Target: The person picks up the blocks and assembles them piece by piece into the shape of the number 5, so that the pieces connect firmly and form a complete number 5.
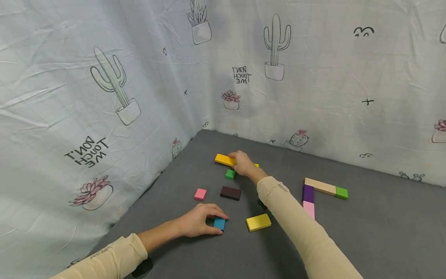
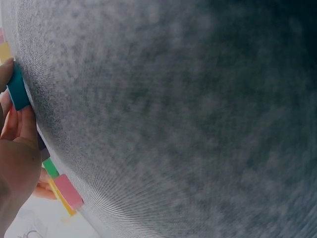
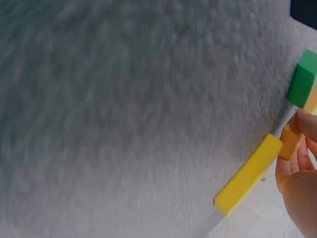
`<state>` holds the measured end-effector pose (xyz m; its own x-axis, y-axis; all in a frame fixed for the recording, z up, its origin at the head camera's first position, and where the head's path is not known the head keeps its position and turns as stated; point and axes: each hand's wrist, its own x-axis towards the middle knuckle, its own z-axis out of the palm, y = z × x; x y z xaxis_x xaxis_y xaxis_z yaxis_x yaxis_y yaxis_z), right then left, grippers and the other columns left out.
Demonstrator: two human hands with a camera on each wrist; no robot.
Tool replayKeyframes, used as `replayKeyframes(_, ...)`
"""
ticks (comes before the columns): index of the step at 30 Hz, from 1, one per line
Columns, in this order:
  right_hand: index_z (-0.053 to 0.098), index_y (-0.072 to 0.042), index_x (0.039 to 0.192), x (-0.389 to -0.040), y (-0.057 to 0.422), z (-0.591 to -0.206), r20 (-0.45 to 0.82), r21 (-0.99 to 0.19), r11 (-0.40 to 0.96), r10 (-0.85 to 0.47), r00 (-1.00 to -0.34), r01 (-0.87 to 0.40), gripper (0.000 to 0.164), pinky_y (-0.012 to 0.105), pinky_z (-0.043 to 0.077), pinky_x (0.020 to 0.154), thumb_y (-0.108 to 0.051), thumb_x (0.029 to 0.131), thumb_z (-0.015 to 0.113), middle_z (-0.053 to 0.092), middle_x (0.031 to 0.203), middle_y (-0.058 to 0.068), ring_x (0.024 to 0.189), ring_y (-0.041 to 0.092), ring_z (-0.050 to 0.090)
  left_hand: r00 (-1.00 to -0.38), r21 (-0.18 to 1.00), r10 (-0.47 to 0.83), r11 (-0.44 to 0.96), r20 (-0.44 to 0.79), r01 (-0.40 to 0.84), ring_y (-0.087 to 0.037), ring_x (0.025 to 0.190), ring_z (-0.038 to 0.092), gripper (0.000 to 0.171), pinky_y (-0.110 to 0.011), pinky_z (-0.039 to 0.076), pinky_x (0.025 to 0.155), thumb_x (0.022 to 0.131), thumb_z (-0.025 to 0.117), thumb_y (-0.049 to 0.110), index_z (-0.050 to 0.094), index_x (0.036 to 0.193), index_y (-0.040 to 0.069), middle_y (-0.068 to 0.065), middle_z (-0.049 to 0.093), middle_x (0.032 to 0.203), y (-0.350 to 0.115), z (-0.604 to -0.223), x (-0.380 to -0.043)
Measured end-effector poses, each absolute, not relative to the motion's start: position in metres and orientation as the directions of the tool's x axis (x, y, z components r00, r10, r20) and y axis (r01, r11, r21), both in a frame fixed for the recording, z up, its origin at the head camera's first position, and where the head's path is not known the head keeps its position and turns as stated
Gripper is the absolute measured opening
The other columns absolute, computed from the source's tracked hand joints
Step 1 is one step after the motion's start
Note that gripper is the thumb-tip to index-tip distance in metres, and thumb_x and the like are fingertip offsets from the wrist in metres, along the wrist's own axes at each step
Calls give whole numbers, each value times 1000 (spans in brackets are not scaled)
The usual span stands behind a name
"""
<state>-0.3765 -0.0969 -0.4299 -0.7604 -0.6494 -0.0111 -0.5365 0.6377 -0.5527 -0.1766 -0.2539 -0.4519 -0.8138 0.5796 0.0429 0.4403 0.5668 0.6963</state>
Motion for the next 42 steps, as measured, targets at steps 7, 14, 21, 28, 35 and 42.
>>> replayKeyframes(7, 48, 3, 135, -374, -79, -414, 12, -610, 610, -631, -776, -505, 46, 41, 40, 97, 4, 91, 60, 48, 126, 21, 114, 32, 48, -816, 683, 577, 578, 46, 447, -6, 100, 54, 36, -25, 46, 86, 84, 76, 24, 68, 117, 12, 7, 61, 110, -253, -450, -177)
replayKeyframes(14, 49, 1, 134, -373, -50, -403, 24, -654, 594, -603, -798, -469, 45, 44, 39, 98, 2, 91, 62, 49, 128, 21, 115, 33, 48, -820, 670, 572, 601, 20, 435, -5, 100, 54, 37, -25, 46, 87, 84, 76, 24, 68, 118, 13, 8, 60, 110, -252, -449, -177)
replayKeyframes(21, 49, 2, 133, -370, -14, -402, 54, -676, 565, -603, -796, -473, 44, 46, 39, 98, 2, 91, 62, 50, 128, 22, 116, 35, 48, -812, 664, 581, 585, 57, 466, -5, 101, 54, 36, -24, 46, 86, 84, 76, 23, 68, 117, 11, 7, 61, 110, -252, -452, -175)
replayKeyframes(28, 48, 5, 131, -366, 20, -404, 81, -693, 535, -608, -790, -484, 43, 50, 38, 98, 3, 90, 62, 52, 126, 24, 113, 37, 49, -815, 669, 578, 591, 39, 451, -5, 102, 54, 36, -25, 46, 86, 84, 75, 24, 68, 117, 12, 8, 61, 110, -252, -451, -173)
replayKeyframes(35, 49, 5, 130, -360, 47, -403, 86, -690, 538, -604, -792, -485, 43, 53, 37, 98, 4, 90, 62, 53, 125, 24, 112, 38, 50, -817, 678, 576, 588, 33, 441, -6, 102, 54, 36, -26, 46, 86, 85, 75, 27, 68, 117, 13, 8, 60, 110, -252, -451, -171)
replayKeyframes(42, 52, 7, 127, -353, 75, -398, 131, -654, 521, -637, -760, -549, 40, 56, 36, 98, 5, 89, 62, 55, 121, 24, 110, 39, 50, -818, 678, 574, 583, 45, 447, -6, 101, 54, 36, -26, 46, 86, 85, 75, 28, 68, 117, 13, 8, 60, 110, -251, -449, -171)
